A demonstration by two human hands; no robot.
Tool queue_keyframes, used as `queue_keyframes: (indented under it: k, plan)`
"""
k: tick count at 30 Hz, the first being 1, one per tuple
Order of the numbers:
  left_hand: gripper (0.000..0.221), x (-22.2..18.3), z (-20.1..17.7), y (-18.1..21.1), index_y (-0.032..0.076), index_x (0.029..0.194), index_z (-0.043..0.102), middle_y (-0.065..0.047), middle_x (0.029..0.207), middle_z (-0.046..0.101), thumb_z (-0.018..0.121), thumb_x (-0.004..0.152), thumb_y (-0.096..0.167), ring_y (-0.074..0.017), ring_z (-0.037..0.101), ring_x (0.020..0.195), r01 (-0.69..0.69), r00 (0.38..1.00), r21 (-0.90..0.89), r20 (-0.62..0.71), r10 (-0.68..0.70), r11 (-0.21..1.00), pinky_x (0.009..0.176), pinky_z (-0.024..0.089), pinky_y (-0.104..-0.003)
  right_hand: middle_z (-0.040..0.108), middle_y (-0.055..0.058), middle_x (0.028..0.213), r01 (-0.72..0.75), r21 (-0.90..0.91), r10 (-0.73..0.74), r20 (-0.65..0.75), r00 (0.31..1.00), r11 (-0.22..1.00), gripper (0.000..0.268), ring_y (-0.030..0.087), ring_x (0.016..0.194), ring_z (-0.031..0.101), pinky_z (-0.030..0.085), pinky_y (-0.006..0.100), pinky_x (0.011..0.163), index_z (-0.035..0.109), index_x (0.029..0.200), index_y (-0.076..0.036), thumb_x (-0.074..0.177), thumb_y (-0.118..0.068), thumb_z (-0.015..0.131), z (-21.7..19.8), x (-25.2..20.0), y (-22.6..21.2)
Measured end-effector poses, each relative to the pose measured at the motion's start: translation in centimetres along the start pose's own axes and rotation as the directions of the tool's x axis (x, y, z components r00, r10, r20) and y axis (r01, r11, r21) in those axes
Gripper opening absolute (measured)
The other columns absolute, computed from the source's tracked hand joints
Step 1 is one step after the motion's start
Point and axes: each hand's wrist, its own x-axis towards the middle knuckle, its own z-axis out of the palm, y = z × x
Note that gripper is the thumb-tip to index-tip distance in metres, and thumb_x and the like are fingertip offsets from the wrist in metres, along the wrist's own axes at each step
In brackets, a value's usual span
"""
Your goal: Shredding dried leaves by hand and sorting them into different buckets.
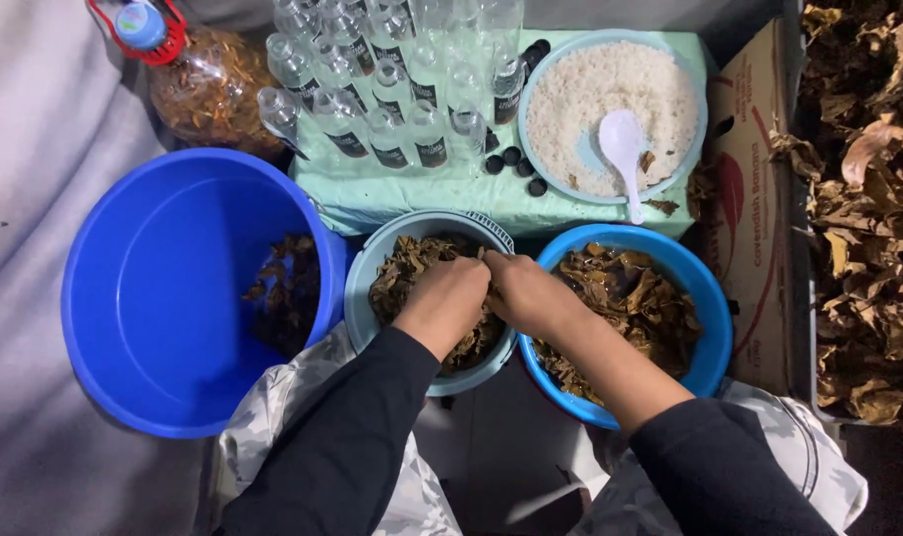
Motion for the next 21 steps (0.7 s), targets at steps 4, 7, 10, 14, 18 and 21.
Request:
queue_keyframes:
  k: [4, 7, 10, 14, 18, 21]
  plan:
    - [0.011, 0.4, 1.0, -1.0, -0.006, 0.090, 0.071, -0.020, 0.069, 0.071, 0.067, 0.095, 0.003, -0.0294, 0.073, 0.058, 0.023, 0.998, -0.007, 0.050, -0.023, 1.000, 0.045, 0.058, -0.036, 0.059, 0.020, 0.065, 0.096, -0.015, -0.096, -0.032, 0.995, 0.995, 0.015, 0.033, 0.050, 0.063, 0.051, 0.037, 0.042, 0.062, 0.099, 0.007, 0.092, -0.006, 0.063, 2.2, 0.7, 2.0]
    - [0.017, -0.2, 0.7, -0.9, -0.012, 0.107, 0.069, -0.026, 0.083, 0.074, 0.061, 0.098, 0.000, -0.0326, 0.074, 0.067, 0.051, 0.986, -0.068, 0.160, -0.039, 0.996, 0.049, 0.060, -0.037, 0.063, 0.019, 0.061, 0.107, -0.082, -0.111, -0.055, 0.992, 0.991, 0.016, 0.038, 0.048, 0.064, 0.047, 0.046, 0.034, 0.061, 0.086, 0.001, 0.084, -0.014, 0.068, 3.9, 1.1, 3.1]
    - [0.022, -0.2, 0.6, -1.0, -0.015, 0.110, 0.069, -0.027, 0.084, 0.075, 0.058, 0.097, -0.001, -0.0325, 0.075, 0.065, 0.072, 0.987, -0.056, 0.145, -0.063, 0.996, 0.051, 0.061, -0.036, 0.065, 0.019, 0.059, 0.094, -0.135, -0.102, -0.056, 0.993, 0.986, 0.020, 0.033, 0.048, 0.066, 0.053, 0.040, 0.040, 0.062, 0.080, 0.001, 0.087, -0.016, 0.070, 3.7, 0.9, 2.4]
    - [0.029, 0.1, -0.6, -0.4, -0.019, 0.123, 0.061, -0.033, 0.089, 0.073, 0.056, 0.100, -0.002, -0.0330, 0.075, 0.067, 0.070, 0.997, -0.100, 0.034, -0.067, 0.993, 0.050, 0.061, -0.036, 0.063, 0.016, 0.065, -0.083, -0.027, 0.079, -0.109, 0.991, 0.996, 0.011, 0.032, 0.054, 0.067, 0.049, 0.040, 0.042, 0.060, 0.096, 0.000, 0.088, -0.006, 0.063, 2.4, 0.9, 0.2]
    - [0.052, -0.6, -1.1, 0.9, -0.024, 0.142, 0.039, -0.047, 0.140, 0.044, 0.052, 0.093, -0.012, -0.0420, 0.073, 0.095, 0.156, 0.984, -0.218, -0.057, -0.172, 0.964, 0.067, 0.067, -0.048, 0.063, 0.019, 0.078, -0.162, 0.229, 0.178, -0.054, 0.982, 0.960, 0.039, 0.030, 0.068, 0.068, 0.051, 0.038, 0.054, 0.053, 0.133, 0.007, 0.096, -0.006, 0.056, 1.7, 0.8, 0.4]
    - [0.054, -2.0, -2.2, 3.0, -0.025, 0.143, 0.034, -0.047, 0.136, 0.042, 0.053, 0.093, -0.017, -0.0520, 0.067, 0.107, 0.157, 0.982, -0.147, -0.081, -0.170, 0.977, 0.069, 0.067, -0.047, 0.068, 0.023, 0.088, -0.146, 0.441, 0.186, -0.049, 0.981, 0.886, 0.060, 0.038, 0.081, 0.071, 0.057, 0.050, 0.067, 0.047, 0.143, 0.010, 0.088, -0.006, 0.064, 0.3, 0.2, -1.0]
